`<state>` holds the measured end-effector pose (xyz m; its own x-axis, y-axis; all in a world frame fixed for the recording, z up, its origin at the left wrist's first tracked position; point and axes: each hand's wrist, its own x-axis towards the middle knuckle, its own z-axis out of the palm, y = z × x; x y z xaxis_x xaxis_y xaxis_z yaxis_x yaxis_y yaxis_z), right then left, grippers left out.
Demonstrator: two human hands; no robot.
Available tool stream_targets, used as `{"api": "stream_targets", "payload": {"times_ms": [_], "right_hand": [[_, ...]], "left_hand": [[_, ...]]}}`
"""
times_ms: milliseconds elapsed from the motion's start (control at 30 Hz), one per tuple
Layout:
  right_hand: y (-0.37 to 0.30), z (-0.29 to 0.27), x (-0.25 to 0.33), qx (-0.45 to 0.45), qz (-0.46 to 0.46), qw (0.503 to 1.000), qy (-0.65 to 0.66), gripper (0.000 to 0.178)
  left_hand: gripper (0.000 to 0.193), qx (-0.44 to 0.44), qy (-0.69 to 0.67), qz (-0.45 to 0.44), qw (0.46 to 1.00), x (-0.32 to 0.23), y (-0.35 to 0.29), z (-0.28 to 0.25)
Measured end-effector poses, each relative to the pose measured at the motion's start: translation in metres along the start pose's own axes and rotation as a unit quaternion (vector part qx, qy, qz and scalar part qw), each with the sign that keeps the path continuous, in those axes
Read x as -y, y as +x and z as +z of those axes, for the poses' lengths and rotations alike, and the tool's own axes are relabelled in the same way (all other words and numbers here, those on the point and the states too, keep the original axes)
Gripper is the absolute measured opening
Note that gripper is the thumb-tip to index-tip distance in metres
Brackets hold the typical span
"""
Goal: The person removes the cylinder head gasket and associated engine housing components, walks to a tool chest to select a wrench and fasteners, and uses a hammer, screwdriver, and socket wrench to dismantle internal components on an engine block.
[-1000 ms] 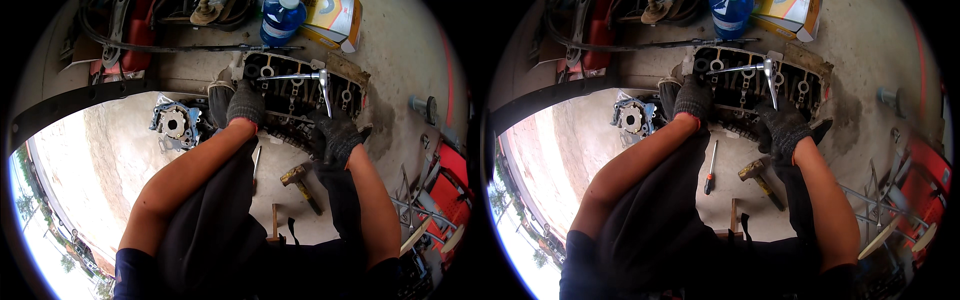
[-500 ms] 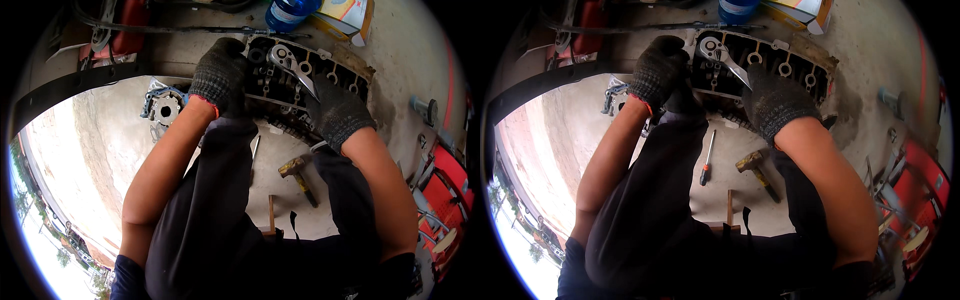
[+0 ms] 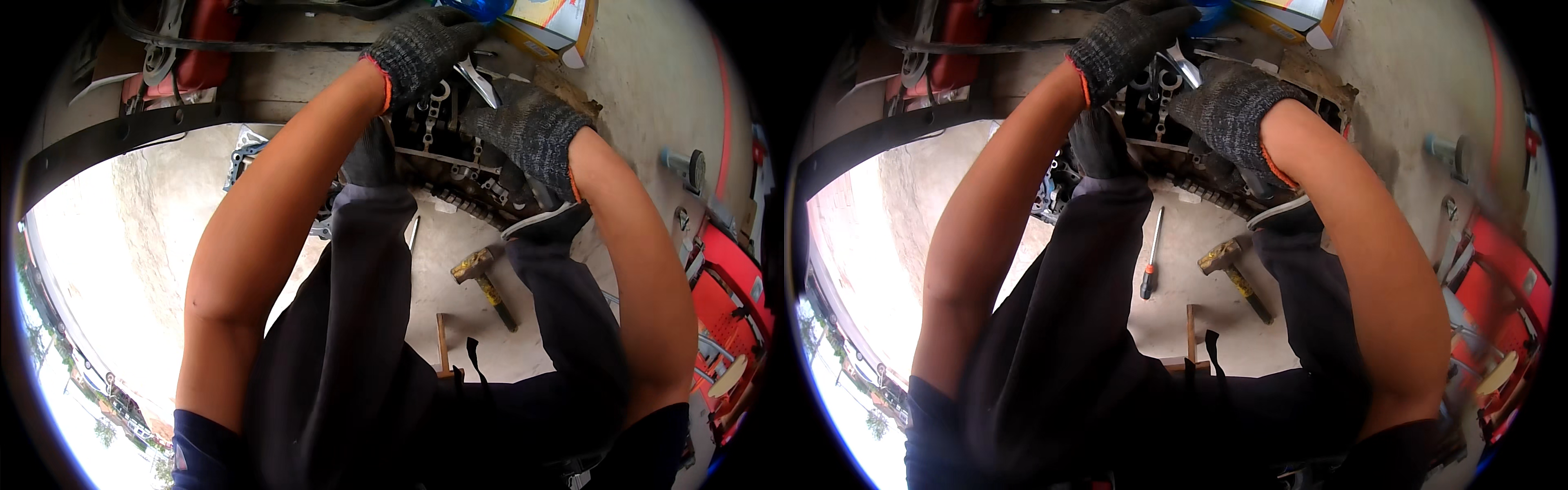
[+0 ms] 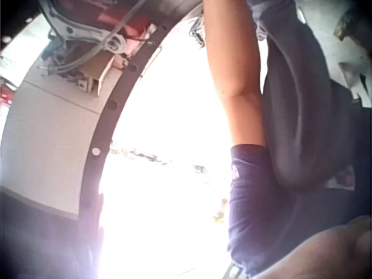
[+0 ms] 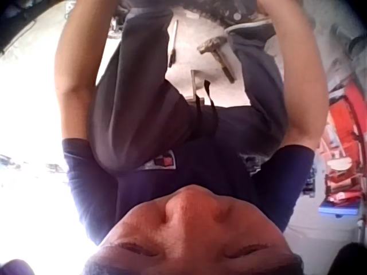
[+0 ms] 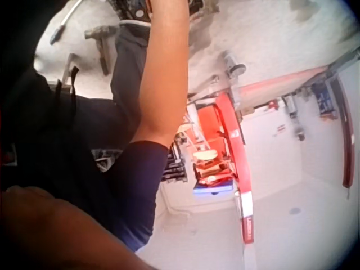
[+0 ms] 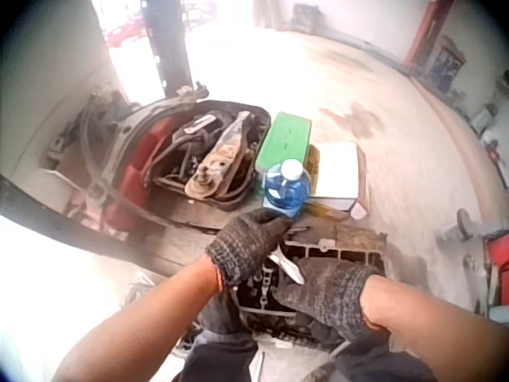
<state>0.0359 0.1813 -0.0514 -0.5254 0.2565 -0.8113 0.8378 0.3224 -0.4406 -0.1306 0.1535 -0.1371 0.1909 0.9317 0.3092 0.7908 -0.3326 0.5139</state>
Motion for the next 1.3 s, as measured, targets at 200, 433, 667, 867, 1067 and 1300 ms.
{"api": "stream_targets", "payload": {"times_ms": [200, 433, 667, 867, 1067, 1300], "right_hand": [[-0.025, 0.026, -0.011, -0.058, -0.006, 0.998, 0.011, 0.036], [-0.002, 0.009, -0.032, -0.283, -0.029, 0.898, -0.335, 0.04], [0.014, 0.0, -0.03, -0.278, -0.063, 0.891, -0.355, 0.039], [0.015, 0.005, -0.054, -0.333, -0.122, 0.863, -0.36, 0.042], [0.02, -0.048, 0.015, -0.168, -0.234, 0.817, -0.5, 0.026], [0.025, -0.033, 0.023, -0.183, -0.087, 0.848, -0.49, 0.033]], "left_hand": [[0.03, 0.009, 0.071, -0.099, 0.993, -0.02, -0.028, 0.007], [0.033, -0.004, 0.025, -0.077, 0.997, -0.028, -0.031, 0.01], [0.036, -0.051, -0.087, -0.132, 0.986, -0.027, -0.041, 0.012], [0.061, -0.031, 0.041, -0.068, 0.996, -0.031, -0.037, 0.011], [0.045, -0.036, -0.022, -0.104, 0.994, -0.053, -0.061, -0.006], [0.039, -0.074, -0.03, -0.115, 0.99, -0.025, -0.058, -0.004]]}}
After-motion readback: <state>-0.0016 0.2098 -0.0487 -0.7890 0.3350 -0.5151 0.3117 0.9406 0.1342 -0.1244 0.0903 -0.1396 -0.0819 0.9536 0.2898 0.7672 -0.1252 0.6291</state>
